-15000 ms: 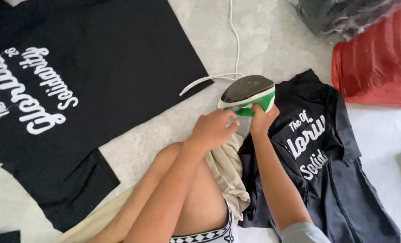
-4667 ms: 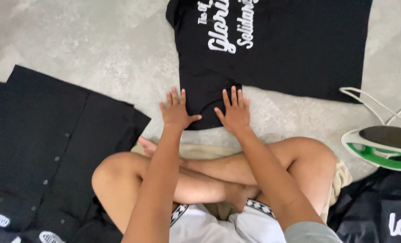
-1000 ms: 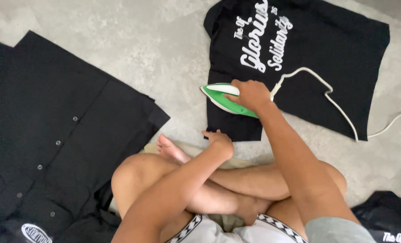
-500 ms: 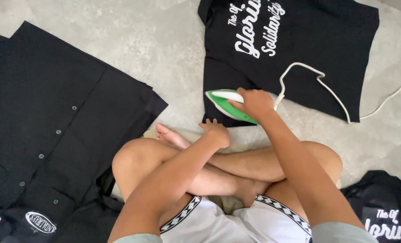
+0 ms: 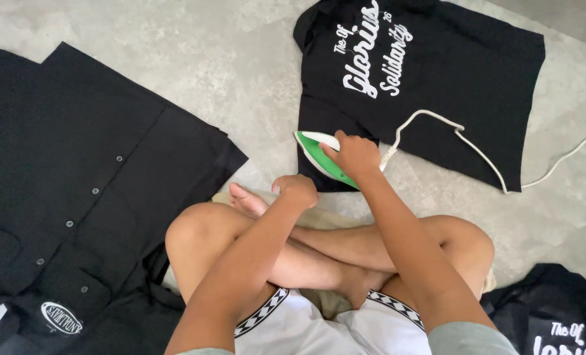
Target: A person irons and folds black printed shirts while sitting on the floor, possibly attaching labels or tags with the heat.
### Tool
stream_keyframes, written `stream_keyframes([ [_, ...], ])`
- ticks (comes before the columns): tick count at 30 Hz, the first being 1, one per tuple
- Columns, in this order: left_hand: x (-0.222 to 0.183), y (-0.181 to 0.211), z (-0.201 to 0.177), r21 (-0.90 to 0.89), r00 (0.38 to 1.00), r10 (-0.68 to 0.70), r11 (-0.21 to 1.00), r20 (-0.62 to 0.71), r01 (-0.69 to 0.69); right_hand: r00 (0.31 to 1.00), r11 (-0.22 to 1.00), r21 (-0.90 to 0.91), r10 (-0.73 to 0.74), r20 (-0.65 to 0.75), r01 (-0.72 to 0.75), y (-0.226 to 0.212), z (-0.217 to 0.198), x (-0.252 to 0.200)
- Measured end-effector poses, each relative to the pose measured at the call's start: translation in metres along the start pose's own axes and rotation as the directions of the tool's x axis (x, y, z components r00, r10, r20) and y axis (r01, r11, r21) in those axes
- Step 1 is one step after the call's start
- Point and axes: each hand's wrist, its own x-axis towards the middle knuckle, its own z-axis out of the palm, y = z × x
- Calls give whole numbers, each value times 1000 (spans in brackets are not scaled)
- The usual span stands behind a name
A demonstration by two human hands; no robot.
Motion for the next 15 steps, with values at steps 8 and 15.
stream_keyframes([
  [8,37,-62,0,-334,970,-154,939,-188,84,981,976,-105,-192,7,192,-3,-7,-8],
  [15,29,-86,-26,-645,846,-351,764,-400,12,968,962,-108,-249,15,249,0,-2,0],
])
